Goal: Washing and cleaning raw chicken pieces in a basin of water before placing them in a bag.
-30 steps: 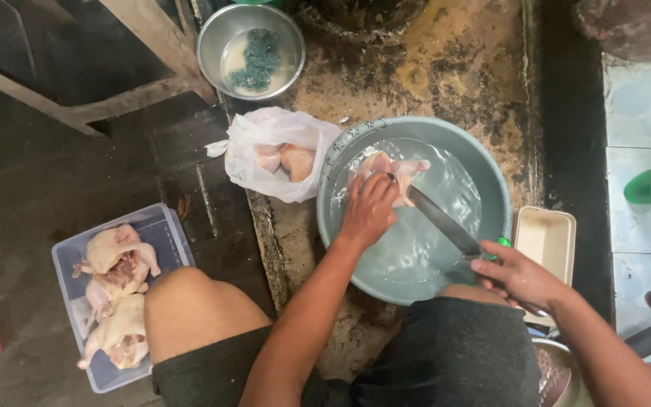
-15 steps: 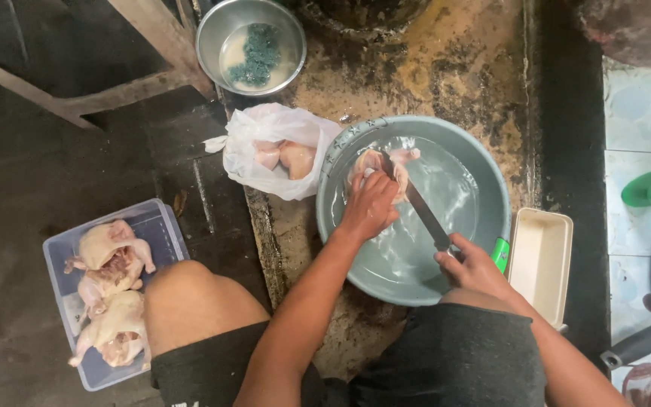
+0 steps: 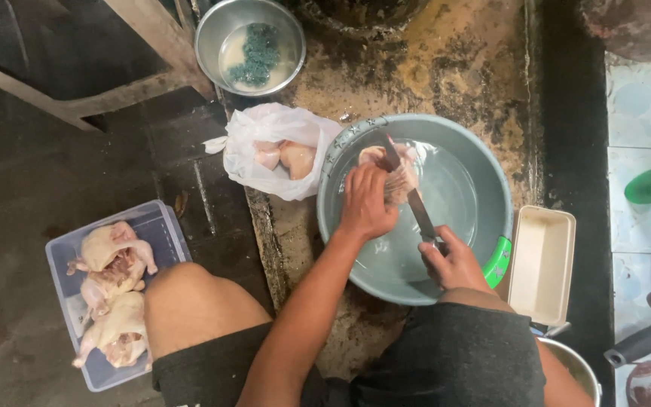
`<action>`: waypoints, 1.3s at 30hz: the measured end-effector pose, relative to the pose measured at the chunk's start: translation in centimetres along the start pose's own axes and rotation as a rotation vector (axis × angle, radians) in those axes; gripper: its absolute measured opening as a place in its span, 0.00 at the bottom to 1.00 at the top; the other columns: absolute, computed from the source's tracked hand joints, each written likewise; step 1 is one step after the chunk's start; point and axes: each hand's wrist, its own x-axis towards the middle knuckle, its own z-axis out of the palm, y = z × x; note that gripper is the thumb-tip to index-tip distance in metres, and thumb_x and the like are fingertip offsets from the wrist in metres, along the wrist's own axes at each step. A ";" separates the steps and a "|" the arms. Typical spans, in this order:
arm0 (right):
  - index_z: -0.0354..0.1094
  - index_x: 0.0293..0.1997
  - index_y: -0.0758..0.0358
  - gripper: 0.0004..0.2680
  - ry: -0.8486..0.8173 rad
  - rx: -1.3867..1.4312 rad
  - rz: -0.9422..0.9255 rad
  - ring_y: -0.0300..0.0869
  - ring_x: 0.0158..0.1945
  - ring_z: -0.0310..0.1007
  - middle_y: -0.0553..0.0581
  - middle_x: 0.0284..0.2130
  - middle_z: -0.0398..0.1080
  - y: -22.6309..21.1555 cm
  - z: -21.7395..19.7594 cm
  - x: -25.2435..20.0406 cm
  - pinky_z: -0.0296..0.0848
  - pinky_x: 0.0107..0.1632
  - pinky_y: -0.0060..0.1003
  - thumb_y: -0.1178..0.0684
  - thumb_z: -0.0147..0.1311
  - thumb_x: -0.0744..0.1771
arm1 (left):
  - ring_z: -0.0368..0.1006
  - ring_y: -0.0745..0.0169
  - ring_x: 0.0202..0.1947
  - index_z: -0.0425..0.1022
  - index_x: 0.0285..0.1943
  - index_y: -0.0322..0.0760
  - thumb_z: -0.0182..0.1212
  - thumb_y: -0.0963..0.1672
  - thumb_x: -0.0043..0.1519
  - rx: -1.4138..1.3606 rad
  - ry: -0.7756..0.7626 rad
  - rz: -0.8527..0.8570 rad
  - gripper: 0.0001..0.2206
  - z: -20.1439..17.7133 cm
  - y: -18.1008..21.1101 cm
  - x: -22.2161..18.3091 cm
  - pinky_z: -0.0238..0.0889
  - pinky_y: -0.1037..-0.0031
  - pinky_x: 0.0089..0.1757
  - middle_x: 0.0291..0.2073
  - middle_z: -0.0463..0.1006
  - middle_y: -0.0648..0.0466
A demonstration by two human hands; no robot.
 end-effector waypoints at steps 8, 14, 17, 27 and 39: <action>0.65 0.44 0.57 0.04 0.004 0.085 0.047 0.45 0.07 0.58 0.63 0.10 0.63 -2.3 0.4 -1.0 0.62 0.10 0.35 0.54 0.51 0.67 | 0.54 0.49 0.69 0.65 0.56 0.32 0.71 0.50 0.36 0.103 -0.089 -0.136 0.37 3.8 1.4 -0.9 0.40 0.34 0.60 0.56 0.68 0.46; 0.67 0.48 0.53 0.08 0.120 -0.122 0.072 0.48 0.16 0.64 0.64 0.16 0.67 -1.7 -0.4 -2.4 0.67 0.22 0.42 0.51 0.53 0.66 | 0.63 0.50 0.61 0.70 0.32 0.38 0.68 0.46 0.35 0.073 0.039 0.097 0.18 3.7 0.8 0.1 0.50 0.34 0.56 0.32 0.73 0.52; 0.67 0.51 0.47 0.10 0.185 -0.294 0.081 0.55 0.26 0.70 0.65 0.23 0.73 -2.2 -0.2 -1.9 0.70 0.35 0.51 0.46 0.55 0.66 | 0.64 0.51 0.60 0.71 0.31 0.37 0.58 0.43 0.46 0.081 0.060 0.179 0.07 2.1 1.5 1.0 0.51 0.33 0.55 0.30 0.71 0.51; 0.65 0.48 0.60 0.07 0.147 -0.068 0.060 0.42 0.17 0.63 0.55 0.15 0.64 -5.9 1.7 1.2 0.66 0.23 0.37 0.52 0.51 0.67 | 0.65 0.54 0.61 0.74 0.28 0.38 0.51 0.42 0.57 0.092 -0.016 0.223 0.08 2.8 0.4 -0.1 0.53 0.34 0.53 0.24 0.71 0.49; 0.48 0.70 0.62 0.25 0.465 0.031 0.240 0.47 0.29 0.69 0.65 0.26 0.67 -8.3 -1.1 -4.9 0.70 0.29 0.42 0.49 0.56 0.67 | 0.71 0.53 0.48 0.80 0.34 0.41 0.55 0.42 0.58 0.235 -0.062 0.078 0.07 4.0 -2.3 -0.5 0.42 0.26 0.56 0.24 0.77 0.48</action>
